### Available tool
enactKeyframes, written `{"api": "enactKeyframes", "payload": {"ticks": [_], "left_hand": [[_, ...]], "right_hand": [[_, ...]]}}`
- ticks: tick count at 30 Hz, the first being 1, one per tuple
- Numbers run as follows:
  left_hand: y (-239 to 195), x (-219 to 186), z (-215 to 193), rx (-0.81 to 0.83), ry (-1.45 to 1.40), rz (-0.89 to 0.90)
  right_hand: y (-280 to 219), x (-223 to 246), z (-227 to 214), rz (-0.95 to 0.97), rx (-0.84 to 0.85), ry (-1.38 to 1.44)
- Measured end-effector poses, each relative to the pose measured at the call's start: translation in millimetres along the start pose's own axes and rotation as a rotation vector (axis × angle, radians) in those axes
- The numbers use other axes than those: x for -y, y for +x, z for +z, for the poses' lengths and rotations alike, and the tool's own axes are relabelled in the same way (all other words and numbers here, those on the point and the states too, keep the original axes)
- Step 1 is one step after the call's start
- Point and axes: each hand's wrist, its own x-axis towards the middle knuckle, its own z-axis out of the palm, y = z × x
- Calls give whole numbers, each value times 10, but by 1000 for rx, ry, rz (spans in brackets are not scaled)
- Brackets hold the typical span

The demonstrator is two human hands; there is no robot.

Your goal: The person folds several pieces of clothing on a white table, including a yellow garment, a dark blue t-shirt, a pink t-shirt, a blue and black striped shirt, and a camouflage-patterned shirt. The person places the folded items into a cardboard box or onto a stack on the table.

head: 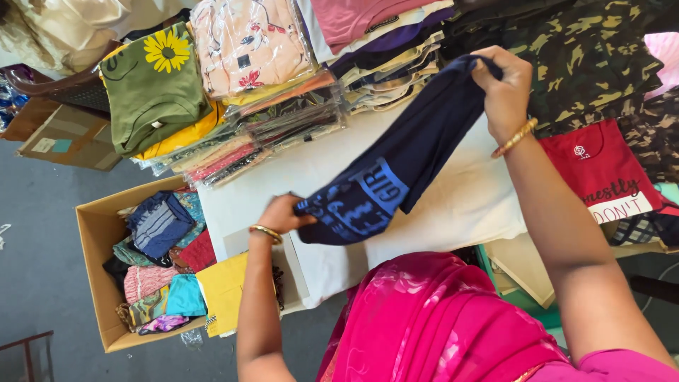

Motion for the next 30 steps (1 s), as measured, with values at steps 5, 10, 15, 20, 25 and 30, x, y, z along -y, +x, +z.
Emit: {"api": "enactKeyframes", "payload": {"ticks": [5,10,15,20,25,30], "left_hand": [[-59,53,-651,-451,455,-207],[-362,-625,-1241,-909,438,44],[-530,-607,-849,-826,255,159],[-463,90,286,-548,190,8],[-563,460,1358,38,176,-434],[-573,680,2023,-245,58,-453]], "right_hand": [[492,-1104,-154,165,-45,305],[668,-912,-535,195,-16,231],[213,-1032,-849,73,151,132],[-711,-2184,-1087,-15,307,-183],[-1854,-3149,-1121,83,510,-661],[-2215,-2741,-671,185,381,-827]]}}
